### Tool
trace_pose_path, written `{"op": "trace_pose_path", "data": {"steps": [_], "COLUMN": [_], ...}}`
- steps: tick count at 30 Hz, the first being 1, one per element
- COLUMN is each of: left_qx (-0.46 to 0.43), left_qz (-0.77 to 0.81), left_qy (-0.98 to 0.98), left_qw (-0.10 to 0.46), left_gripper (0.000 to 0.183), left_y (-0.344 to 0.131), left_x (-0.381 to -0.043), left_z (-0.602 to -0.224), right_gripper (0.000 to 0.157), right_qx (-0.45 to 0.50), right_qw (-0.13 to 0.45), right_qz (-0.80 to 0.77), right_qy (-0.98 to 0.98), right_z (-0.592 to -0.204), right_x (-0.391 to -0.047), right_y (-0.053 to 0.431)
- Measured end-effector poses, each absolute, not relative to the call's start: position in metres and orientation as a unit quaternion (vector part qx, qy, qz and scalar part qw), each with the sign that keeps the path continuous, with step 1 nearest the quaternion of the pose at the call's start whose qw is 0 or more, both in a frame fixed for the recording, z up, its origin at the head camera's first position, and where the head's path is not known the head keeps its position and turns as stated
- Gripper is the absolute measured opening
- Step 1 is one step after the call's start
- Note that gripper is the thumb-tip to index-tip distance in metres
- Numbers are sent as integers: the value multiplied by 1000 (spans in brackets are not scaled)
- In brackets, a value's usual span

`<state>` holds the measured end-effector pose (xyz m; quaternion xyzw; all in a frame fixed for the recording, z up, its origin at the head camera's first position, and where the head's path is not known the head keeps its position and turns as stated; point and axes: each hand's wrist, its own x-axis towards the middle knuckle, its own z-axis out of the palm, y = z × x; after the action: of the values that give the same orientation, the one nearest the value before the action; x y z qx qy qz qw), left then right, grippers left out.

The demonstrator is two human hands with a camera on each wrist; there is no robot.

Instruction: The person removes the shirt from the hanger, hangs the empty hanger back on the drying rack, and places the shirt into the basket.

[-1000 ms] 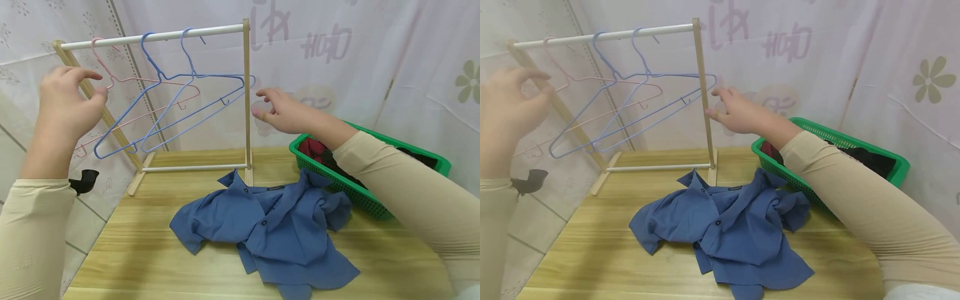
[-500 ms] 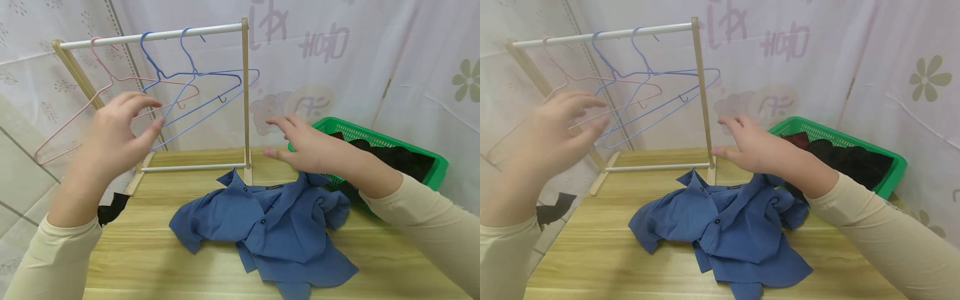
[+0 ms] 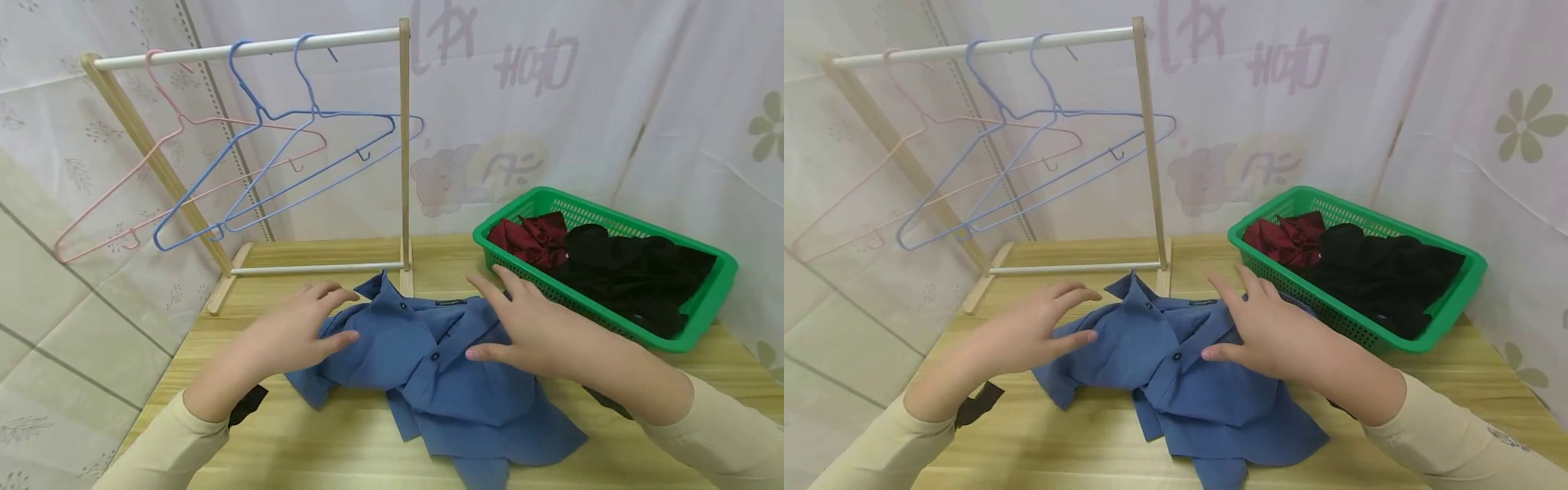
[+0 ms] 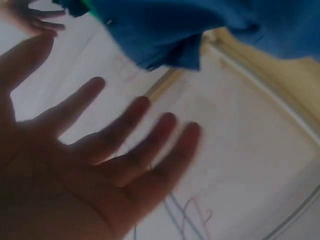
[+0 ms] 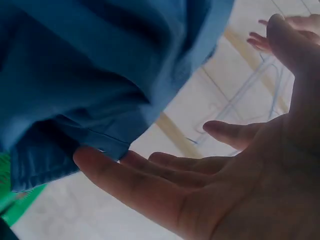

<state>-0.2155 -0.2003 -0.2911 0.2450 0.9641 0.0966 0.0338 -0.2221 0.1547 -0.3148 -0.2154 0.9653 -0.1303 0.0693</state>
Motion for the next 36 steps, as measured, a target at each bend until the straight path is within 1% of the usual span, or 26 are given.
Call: {"op": "trace_pose_path", "data": {"steps": [3, 5, 8, 11, 16, 20, 28, 32, 36], "left_qx": [208, 188, 165, 148, 121, 108, 102, 85, 87], "left_qz": [75, 74, 89, 108, 121, 128, 39, 16, 15], "left_qy": [971, 972, 969, 965, 964, 962, 973, 974, 973], "left_qw": [93, 123, 162, 185, 204, 218, 203, 211, 214], "left_gripper": [68, 72, 76, 77, 83, 87, 90, 90, 92], "left_y": [-202, -204, -206, -209, -216, -219, -192, -183, -182], "left_x": [-221, -225, -230, -237, -247, -252, -257, -257, -257], "left_z": [-307, -317, -330, -344, -365, -374, -387, -390, -389], "right_gripper": [117, 121, 130, 137, 142, 142, 132, 130, 125], "right_qx": [-210, -210, -210, -205, -195, -184, -191, -198, -213], "right_qw": [77, 87, 110, 134, 155, 164, 167, 172, 179], "right_qz": [-122, -120, -121, -118, -92, -83, -44, -12, 13], "right_qy": [967, 966, 964, 962, 964, 966, 966, 965, 960], "right_z": [-328, -336, -347, -358, -377, -390, -408, -406, -402], "right_x": [-219, -217, -215, -217, -222, -229, -243, -249, -253], "right_y": [163, 168, 174, 179, 185, 189, 196, 188, 182]}}
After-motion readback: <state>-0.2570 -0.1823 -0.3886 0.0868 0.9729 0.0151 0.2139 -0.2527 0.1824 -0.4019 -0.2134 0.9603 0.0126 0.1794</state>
